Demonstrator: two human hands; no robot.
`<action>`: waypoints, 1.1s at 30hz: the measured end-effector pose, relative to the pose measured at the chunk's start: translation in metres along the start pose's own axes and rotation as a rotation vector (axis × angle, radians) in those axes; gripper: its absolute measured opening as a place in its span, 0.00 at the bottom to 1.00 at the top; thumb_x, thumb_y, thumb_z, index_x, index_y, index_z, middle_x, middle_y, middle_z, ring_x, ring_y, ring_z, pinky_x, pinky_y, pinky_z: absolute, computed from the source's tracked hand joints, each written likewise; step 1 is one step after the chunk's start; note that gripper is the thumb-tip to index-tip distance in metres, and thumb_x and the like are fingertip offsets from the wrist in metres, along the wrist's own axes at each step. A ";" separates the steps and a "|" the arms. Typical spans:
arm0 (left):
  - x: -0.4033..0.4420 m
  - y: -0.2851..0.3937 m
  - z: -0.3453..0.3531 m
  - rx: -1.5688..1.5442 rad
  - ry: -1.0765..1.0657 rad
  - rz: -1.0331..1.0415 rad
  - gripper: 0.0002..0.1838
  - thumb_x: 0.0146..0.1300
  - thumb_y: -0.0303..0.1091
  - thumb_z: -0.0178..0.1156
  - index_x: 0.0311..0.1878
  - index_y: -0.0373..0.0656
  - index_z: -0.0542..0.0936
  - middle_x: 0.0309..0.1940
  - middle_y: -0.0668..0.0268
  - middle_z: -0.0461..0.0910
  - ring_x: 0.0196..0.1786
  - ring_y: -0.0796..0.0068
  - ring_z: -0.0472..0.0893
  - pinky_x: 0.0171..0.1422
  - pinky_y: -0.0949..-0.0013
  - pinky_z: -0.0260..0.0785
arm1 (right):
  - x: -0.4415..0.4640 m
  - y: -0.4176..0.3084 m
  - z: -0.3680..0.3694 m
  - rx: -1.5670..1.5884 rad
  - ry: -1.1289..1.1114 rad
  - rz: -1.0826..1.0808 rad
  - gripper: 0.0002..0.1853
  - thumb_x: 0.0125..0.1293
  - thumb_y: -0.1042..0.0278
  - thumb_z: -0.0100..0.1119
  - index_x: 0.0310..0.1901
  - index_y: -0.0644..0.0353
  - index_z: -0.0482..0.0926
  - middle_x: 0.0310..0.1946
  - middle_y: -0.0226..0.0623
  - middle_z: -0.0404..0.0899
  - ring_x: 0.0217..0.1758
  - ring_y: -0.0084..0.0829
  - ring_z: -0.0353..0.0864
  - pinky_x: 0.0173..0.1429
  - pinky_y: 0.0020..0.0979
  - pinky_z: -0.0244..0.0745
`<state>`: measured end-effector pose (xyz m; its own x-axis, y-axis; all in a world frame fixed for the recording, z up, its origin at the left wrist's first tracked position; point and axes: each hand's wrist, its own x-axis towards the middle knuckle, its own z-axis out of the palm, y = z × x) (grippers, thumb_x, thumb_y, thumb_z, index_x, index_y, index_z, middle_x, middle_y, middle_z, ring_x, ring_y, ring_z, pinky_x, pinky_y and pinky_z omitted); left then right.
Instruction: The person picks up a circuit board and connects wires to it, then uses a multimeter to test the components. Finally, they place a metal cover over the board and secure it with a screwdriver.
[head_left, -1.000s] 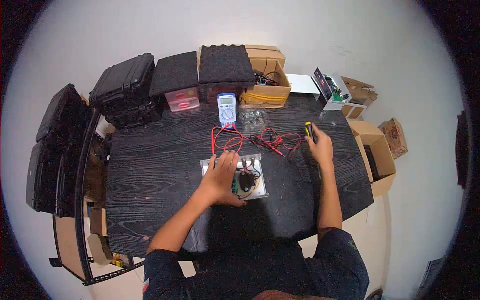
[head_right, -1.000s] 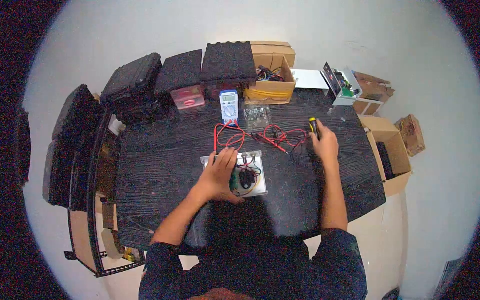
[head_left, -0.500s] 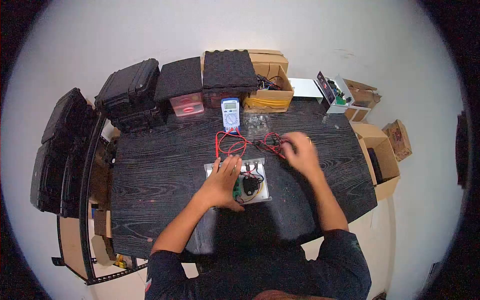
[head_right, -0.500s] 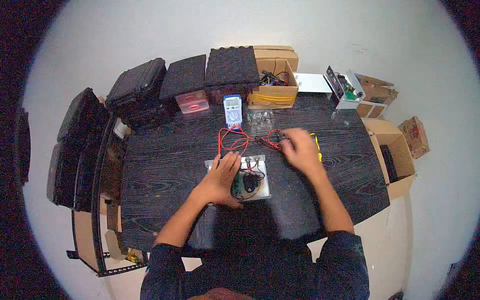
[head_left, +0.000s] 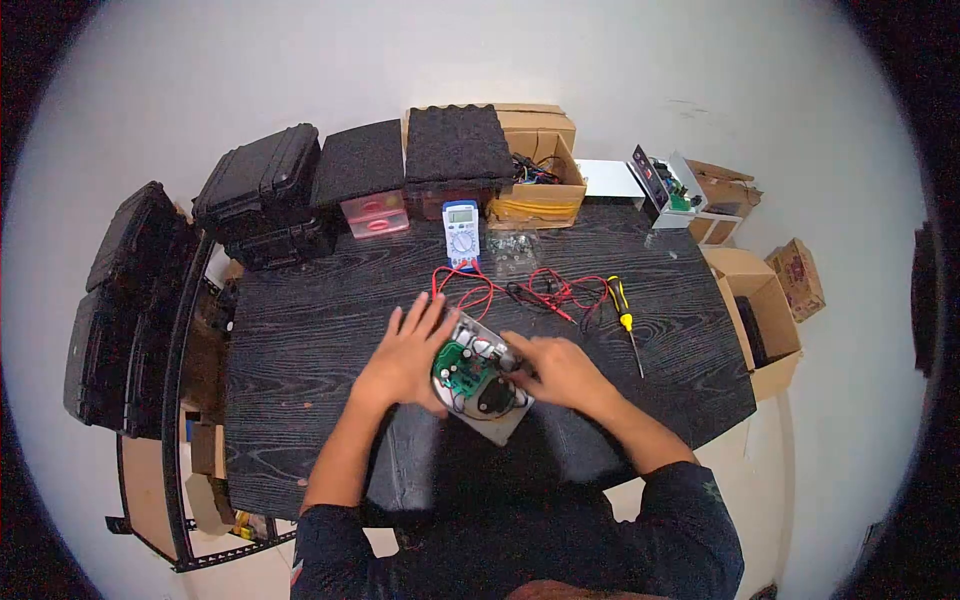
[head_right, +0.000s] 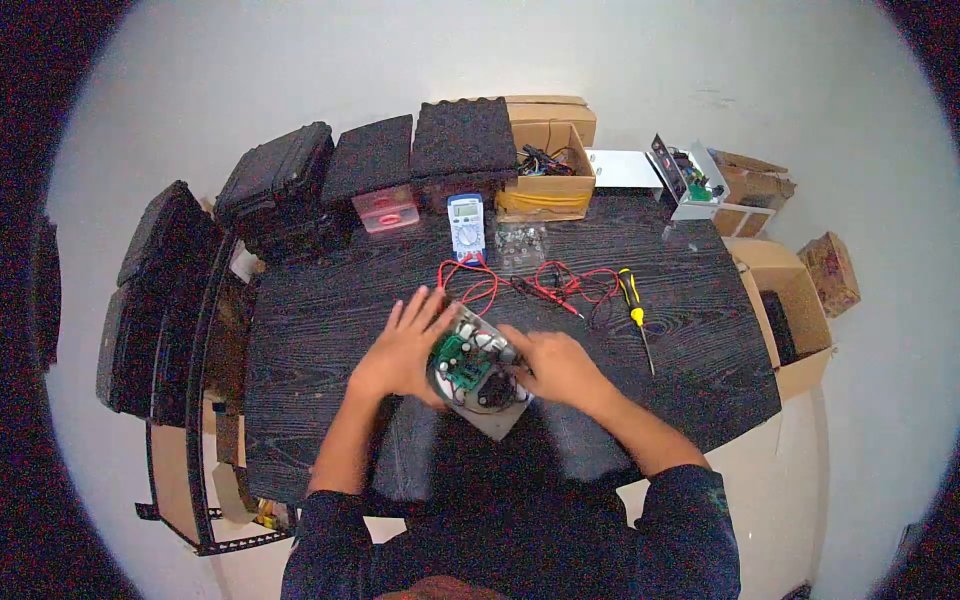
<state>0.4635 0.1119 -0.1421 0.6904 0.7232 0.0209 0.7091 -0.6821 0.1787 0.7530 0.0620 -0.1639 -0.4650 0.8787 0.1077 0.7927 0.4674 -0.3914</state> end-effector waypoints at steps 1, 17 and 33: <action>0.000 -0.003 -0.003 0.021 0.001 -0.022 0.81 0.19 0.58 0.87 0.83 0.42 0.58 0.85 0.48 0.51 0.87 0.43 0.47 0.85 0.33 0.44 | -0.005 -0.006 -0.004 0.035 0.018 -0.026 0.37 0.65 0.55 0.70 0.73 0.55 0.69 0.35 0.51 0.85 0.39 0.57 0.86 0.45 0.53 0.79; -0.011 0.021 -0.004 0.058 -0.519 -0.440 0.38 0.53 0.52 0.76 0.62 0.35 0.80 0.54 0.46 0.87 0.59 0.46 0.85 0.70 0.40 0.72 | -0.014 -0.022 -0.014 0.276 -0.383 -0.082 0.34 0.66 0.57 0.72 0.72 0.54 0.74 0.28 0.45 0.84 0.31 0.50 0.86 0.36 0.44 0.78; 0.005 -0.004 0.061 -0.342 0.024 0.082 0.23 0.69 0.30 0.55 0.67 0.45 0.78 0.59 0.52 0.84 0.62 0.47 0.82 0.64 0.46 0.76 | -0.007 -0.013 -0.009 -0.017 -0.250 -0.222 0.64 0.36 0.38 0.85 0.79 0.49 0.66 0.83 0.52 0.52 0.86 0.62 0.45 0.80 0.76 0.43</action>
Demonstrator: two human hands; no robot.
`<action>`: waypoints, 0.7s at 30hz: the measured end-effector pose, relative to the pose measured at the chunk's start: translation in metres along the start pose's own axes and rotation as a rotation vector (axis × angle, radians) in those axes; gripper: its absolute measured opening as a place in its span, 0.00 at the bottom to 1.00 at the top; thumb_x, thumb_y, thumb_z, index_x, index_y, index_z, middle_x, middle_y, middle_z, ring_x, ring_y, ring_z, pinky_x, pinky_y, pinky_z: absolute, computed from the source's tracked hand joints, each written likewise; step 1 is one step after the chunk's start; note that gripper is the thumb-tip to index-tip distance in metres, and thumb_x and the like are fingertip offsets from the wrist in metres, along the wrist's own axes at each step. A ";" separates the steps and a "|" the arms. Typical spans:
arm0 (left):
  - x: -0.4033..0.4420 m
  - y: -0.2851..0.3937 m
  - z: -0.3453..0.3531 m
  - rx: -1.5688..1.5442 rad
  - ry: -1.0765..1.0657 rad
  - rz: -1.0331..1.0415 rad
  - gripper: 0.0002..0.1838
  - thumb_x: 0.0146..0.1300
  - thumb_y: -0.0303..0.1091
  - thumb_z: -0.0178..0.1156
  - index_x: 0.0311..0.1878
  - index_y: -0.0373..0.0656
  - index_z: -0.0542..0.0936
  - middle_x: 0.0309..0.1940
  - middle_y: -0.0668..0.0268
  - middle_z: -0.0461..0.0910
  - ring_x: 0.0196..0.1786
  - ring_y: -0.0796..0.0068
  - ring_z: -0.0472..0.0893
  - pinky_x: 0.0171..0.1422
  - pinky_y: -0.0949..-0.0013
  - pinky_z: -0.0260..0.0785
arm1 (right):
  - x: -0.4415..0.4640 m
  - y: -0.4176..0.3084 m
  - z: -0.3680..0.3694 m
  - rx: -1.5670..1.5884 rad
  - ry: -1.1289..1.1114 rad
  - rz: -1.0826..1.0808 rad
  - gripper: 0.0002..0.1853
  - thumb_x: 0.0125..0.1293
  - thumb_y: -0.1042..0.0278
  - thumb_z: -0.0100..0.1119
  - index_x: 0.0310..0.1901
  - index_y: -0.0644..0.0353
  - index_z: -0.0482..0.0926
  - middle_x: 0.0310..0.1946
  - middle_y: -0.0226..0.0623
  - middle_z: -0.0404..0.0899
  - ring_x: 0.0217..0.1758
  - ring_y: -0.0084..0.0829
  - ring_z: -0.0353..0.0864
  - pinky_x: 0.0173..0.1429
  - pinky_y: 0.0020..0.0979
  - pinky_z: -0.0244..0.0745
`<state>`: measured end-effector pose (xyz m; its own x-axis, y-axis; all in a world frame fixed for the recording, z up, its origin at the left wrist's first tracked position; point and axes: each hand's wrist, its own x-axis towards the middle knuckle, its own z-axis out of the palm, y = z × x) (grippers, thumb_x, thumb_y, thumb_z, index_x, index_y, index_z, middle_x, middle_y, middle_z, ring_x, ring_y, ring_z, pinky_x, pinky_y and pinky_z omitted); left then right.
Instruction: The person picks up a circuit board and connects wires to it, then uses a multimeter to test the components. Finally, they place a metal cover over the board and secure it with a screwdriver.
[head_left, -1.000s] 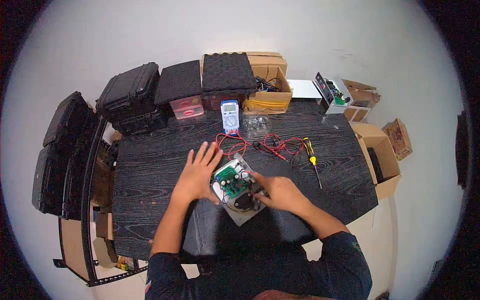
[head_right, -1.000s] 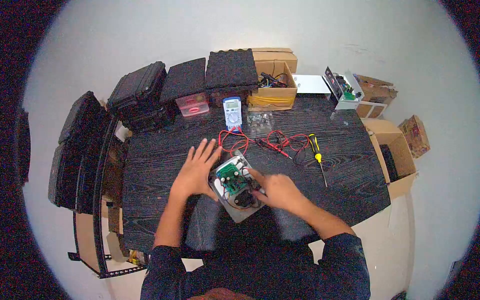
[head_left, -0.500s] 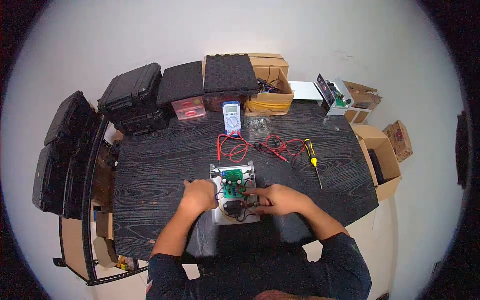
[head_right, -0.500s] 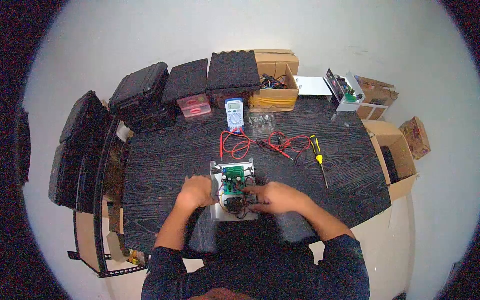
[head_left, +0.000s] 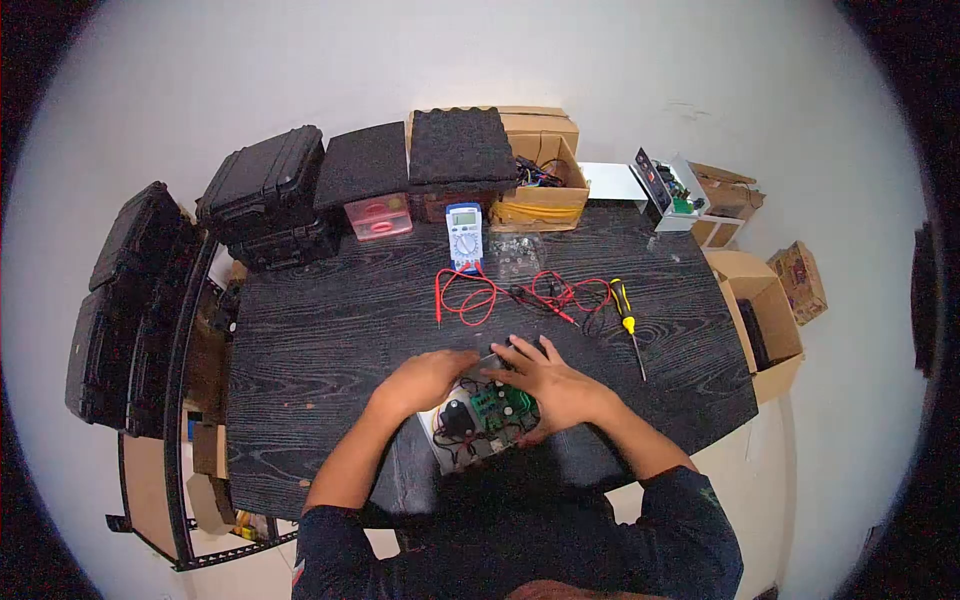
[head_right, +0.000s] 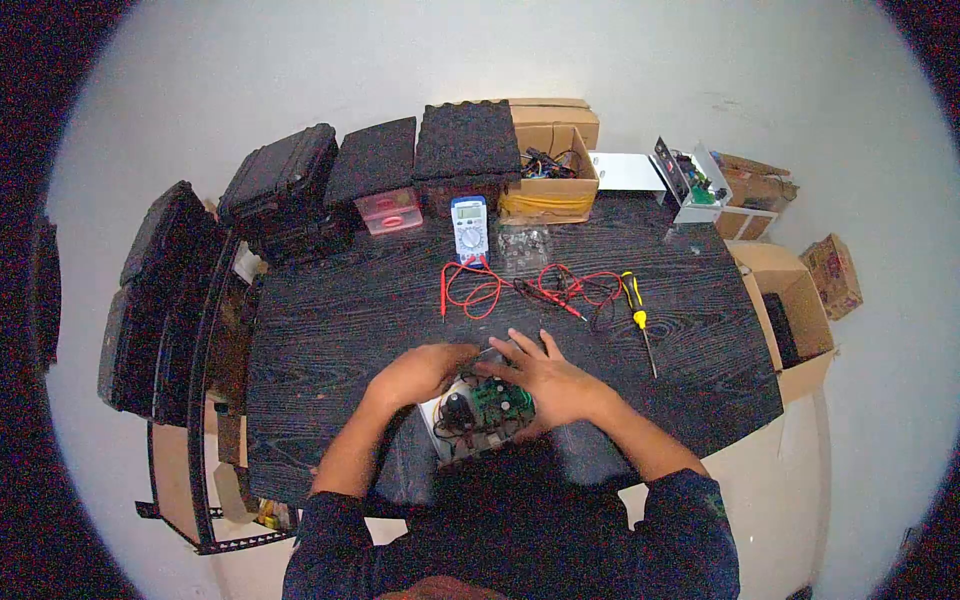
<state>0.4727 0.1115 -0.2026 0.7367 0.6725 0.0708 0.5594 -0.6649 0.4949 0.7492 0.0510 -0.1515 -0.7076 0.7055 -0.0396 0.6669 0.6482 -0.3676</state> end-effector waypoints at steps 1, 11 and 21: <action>0.003 0.001 -0.002 -0.008 0.021 0.001 0.22 0.69 0.29 0.56 0.65 0.44 0.79 0.58 0.53 0.85 0.60 0.46 0.83 0.63 0.47 0.77 | 0.000 -0.001 0.000 -0.007 0.001 0.006 0.64 0.36 0.37 0.84 0.79 0.48 0.65 0.83 0.52 0.52 0.87 0.62 0.45 0.80 0.78 0.43; 0.025 -0.015 -0.002 0.255 0.293 -0.247 0.12 0.72 0.43 0.61 0.44 0.46 0.86 0.41 0.57 0.88 0.43 0.51 0.88 0.43 0.50 0.81 | 0.024 0.030 0.014 0.039 0.173 0.058 0.64 0.36 0.35 0.84 0.78 0.50 0.67 0.82 0.53 0.54 0.86 0.61 0.48 0.82 0.73 0.40; 0.030 -0.023 -0.025 -0.088 0.418 -0.504 0.23 0.70 0.57 0.63 0.42 0.45 0.90 0.33 0.54 0.89 0.39 0.50 0.89 0.45 0.52 0.80 | 0.012 0.095 -0.020 0.145 0.517 0.485 0.10 0.65 0.63 0.65 0.34 0.62 0.86 0.32 0.50 0.87 0.38 0.53 0.88 0.49 0.47 0.84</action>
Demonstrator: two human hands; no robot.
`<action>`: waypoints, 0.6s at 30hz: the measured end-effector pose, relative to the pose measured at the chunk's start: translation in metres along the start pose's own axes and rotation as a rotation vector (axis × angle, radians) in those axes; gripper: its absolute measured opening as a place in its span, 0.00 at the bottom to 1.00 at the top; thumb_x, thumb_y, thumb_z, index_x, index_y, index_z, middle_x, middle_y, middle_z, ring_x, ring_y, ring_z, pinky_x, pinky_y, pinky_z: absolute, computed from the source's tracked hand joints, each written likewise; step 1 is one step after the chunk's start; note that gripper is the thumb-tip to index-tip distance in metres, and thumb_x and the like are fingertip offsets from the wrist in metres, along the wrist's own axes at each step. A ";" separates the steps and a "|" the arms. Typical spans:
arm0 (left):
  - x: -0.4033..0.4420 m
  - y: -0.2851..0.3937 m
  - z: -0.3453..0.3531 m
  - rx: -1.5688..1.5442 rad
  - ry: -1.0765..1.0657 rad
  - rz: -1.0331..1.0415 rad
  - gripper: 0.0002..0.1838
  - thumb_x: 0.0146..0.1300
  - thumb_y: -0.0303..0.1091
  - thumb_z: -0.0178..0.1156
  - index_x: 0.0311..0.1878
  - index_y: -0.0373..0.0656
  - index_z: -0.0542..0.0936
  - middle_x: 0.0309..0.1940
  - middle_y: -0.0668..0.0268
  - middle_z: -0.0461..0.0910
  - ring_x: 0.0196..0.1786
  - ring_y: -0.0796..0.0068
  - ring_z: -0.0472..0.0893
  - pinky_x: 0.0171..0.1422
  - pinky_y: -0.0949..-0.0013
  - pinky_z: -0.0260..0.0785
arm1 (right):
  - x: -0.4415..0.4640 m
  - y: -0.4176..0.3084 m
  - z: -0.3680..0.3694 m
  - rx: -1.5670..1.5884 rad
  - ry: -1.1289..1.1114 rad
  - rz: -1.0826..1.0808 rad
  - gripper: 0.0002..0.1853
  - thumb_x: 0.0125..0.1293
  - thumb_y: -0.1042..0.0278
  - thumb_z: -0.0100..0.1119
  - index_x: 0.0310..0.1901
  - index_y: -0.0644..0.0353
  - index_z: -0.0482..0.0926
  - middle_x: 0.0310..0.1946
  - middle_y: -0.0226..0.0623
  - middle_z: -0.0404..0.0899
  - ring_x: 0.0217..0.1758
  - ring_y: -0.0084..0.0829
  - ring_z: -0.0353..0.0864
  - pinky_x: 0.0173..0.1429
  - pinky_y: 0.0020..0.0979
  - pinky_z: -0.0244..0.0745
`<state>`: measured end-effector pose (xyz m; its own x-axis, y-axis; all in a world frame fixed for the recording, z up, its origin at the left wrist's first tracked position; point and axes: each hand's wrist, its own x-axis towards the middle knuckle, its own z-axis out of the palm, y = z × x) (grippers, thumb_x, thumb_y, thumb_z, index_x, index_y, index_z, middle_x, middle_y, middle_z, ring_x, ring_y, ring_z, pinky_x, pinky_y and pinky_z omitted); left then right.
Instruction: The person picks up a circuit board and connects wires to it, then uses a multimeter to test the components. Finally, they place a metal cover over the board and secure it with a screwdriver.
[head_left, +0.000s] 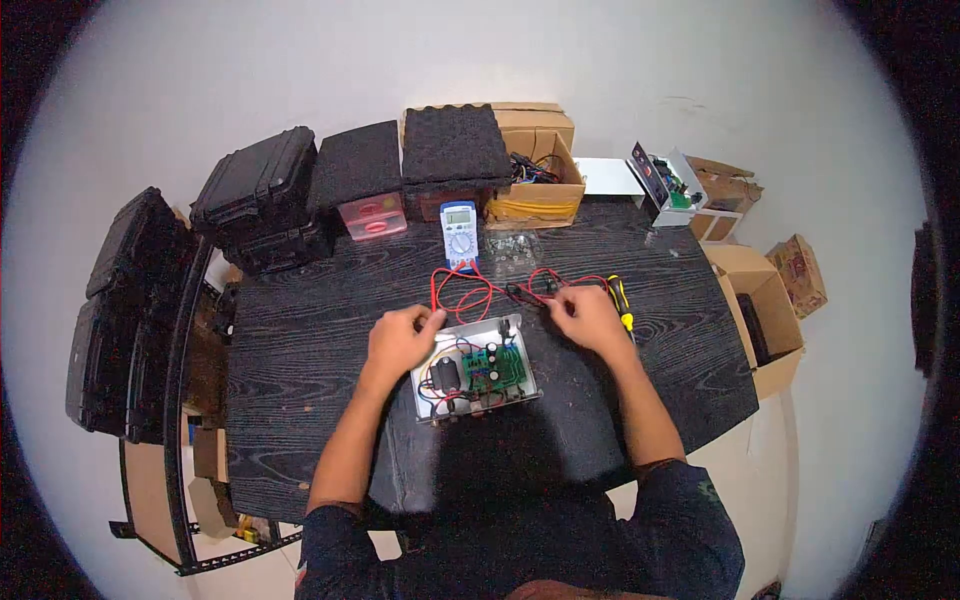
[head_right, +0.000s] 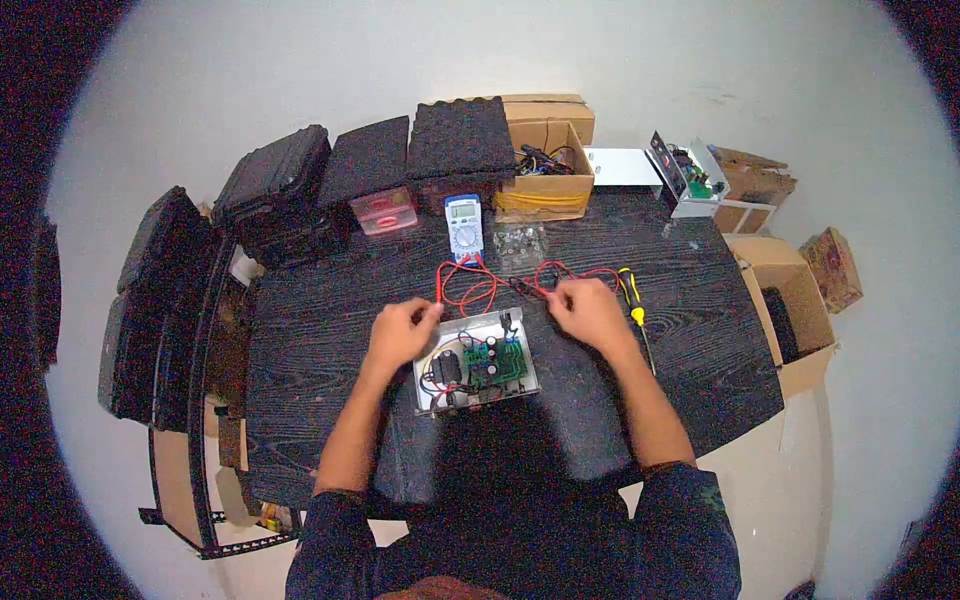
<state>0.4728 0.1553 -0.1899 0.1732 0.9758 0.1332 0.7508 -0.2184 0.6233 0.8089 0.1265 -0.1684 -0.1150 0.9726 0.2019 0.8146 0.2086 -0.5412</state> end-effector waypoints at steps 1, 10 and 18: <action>0.007 -0.001 -0.004 -0.054 -0.030 -0.039 0.24 0.72 0.57 0.62 0.42 0.44 0.90 0.31 0.52 0.88 0.39 0.48 0.89 0.46 0.53 0.79 | 0.001 0.015 0.006 -0.123 0.021 0.043 0.10 0.65 0.63 0.66 0.36 0.62 0.87 0.34 0.51 0.87 0.41 0.54 0.88 0.50 0.49 0.83; 0.085 -0.059 0.035 -0.091 -0.253 -0.054 0.25 0.67 0.55 0.68 0.42 0.36 0.89 0.31 0.57 0.89 0.35 0.66 0.87 0.44 0.61 0.78 | 0.000 0.032 0.028 -0.213 -0.014 0.087 0.14 0.59 0.65 0.72 0.44 0.60 0.84 0.39 0.47 0.88 0.44 0.51 0.88 0.51 0.48 0.82; 0.082 -0.071 0.054 -0.144 -0.102 -0.057 0.22 0.59 0.51 0.76 0.37 0.37 0.87 0.27 0.60 0.87 0.31 0.66 0.86 0.41 0.61 0.77 | 0.008 0.003 0.016 -0.193 0.214 -0.207 0.27 0.58 0.58 0.74 0.59 0.53 0.78 0.53 0.41 0.79 0.58 0.46 0.80 0.60 0.44 0.80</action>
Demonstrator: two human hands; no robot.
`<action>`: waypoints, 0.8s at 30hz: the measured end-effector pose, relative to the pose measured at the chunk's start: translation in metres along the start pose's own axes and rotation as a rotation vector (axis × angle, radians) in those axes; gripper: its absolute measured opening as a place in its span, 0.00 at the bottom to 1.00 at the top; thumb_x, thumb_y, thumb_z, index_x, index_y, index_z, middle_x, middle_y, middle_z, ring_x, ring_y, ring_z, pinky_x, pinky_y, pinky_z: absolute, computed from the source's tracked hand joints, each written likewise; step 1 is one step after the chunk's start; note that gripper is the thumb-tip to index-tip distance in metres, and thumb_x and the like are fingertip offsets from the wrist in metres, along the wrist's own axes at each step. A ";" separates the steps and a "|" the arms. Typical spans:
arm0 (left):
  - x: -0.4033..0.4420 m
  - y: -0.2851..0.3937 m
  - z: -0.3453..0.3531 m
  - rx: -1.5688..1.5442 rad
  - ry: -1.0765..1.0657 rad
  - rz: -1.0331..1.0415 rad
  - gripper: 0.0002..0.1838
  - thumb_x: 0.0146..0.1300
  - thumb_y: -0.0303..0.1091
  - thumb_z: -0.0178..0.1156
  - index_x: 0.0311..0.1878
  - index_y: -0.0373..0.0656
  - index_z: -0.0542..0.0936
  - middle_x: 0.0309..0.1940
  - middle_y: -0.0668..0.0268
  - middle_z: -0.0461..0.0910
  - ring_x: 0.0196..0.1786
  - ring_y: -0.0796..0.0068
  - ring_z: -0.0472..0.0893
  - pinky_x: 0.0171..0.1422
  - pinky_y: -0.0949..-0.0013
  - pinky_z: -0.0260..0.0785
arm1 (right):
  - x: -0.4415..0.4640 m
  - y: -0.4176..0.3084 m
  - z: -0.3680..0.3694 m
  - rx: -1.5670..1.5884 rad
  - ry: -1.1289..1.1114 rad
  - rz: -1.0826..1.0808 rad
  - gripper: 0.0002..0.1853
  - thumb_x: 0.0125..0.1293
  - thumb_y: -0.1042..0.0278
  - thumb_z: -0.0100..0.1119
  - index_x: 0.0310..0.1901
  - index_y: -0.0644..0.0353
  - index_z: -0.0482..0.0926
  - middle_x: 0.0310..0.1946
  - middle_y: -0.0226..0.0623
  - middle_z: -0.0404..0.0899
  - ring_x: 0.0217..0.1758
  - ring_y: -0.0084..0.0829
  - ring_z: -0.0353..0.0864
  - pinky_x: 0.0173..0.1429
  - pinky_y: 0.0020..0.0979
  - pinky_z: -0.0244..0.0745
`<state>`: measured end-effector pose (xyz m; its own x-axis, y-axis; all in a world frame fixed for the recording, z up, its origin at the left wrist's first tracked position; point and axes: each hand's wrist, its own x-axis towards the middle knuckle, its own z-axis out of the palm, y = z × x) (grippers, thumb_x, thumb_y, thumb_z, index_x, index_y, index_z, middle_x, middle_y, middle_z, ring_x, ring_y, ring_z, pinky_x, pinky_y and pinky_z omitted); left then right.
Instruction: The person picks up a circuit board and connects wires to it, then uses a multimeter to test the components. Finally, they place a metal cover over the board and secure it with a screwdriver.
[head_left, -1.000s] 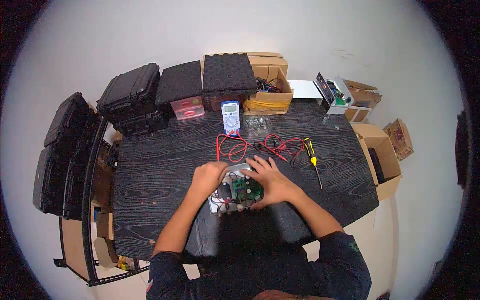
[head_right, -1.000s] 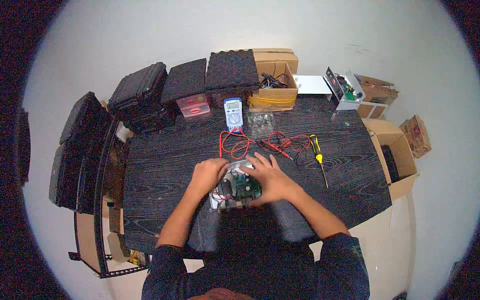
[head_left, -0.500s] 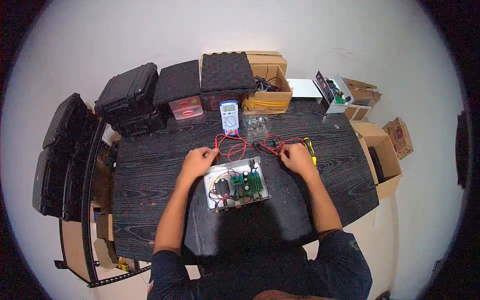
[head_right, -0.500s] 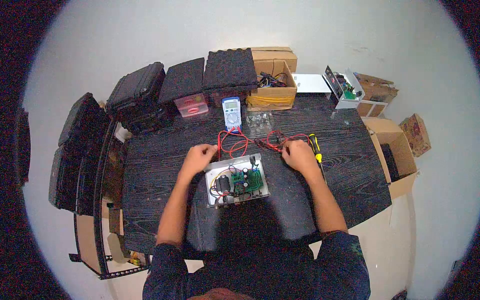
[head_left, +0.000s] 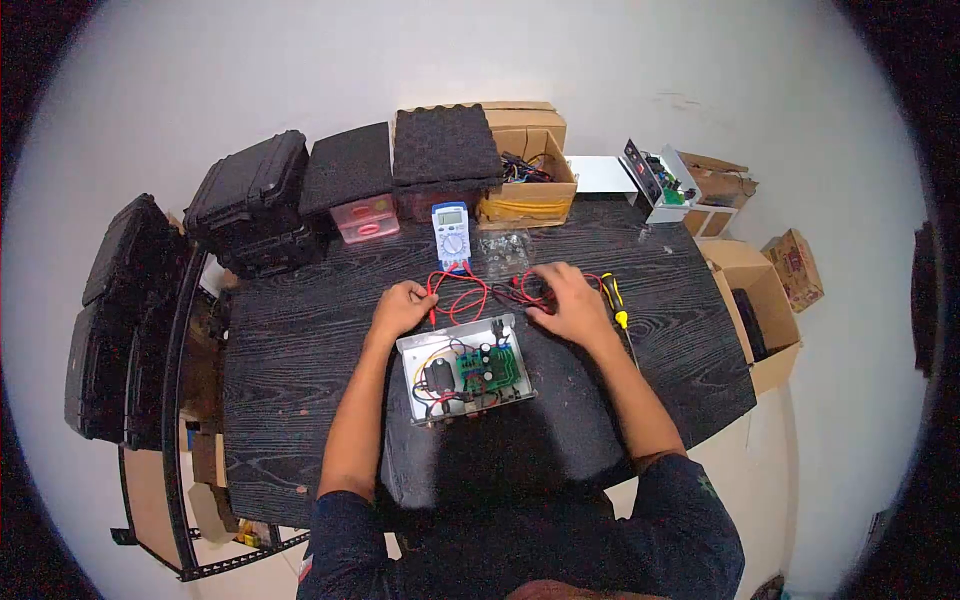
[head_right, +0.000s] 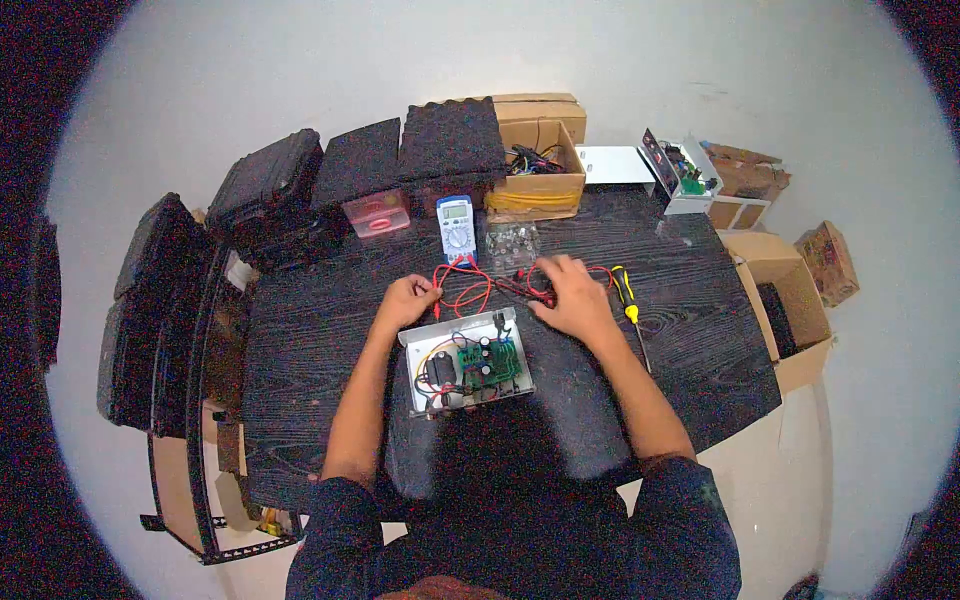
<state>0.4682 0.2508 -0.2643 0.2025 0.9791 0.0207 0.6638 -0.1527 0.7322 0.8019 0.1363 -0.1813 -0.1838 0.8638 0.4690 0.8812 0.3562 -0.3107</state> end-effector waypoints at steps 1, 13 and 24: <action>-0.001 0.000 0.001 0.003 0.021 0.002 0.22 0.58 0.51 0.76 0.37 0.37 0.87 0.27 0.59 0.87 0.32 0.64 0.87 0.41 0.60 0.78 | 0.000 0.004 0.010 -0.008 -0.009 -0.029 0.23 0.61 0.60 0.72 0.58 0.57 0.82 0.49 0.44 0.82 0.55 0.50 0.83 0.58 0.46 0.80; -0.006 0.005 -0.004 0.043 -0.007 -0.031 0.19 0.52 0.49 0.78 0.31 0.40 0.88 0.25 0.57 0.87 0.30 0.61 0.87 0.40 0.58 0.78 | 0.073 0.141 0.012 0.244 0.350 0.393 0.12 0.69 0.63 0.67 0.42 0.65 0.87 0.32 0.50 0.88 0.35 0.48 0.89 0.44 0.41 0.82; -0.007 0.008 -0.011 -0.017 -0.057 -0.092 0.17 0.61 0.43 0.64 0.29 0.37 0.86 0.25 0.52 0.87 0.30 0.60 0.88 0.39 0.57 0.78 | 0.037 0.047 0.017 0.049 -0.069 0.235 0.14 0.62 0.57 0.66 0.31 0.62 0.83 0.33 0.52 0.87 0.41 0.57 0.87 0.49 0.51 0.82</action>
<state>0.4644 0.2445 -0.2509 0.1823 0.9795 -0.0862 0.6691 -0.0594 0.7408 0.8296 0.1912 -0.1923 -0.0071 0.9465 0.3225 0.8816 0.1581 -0.4447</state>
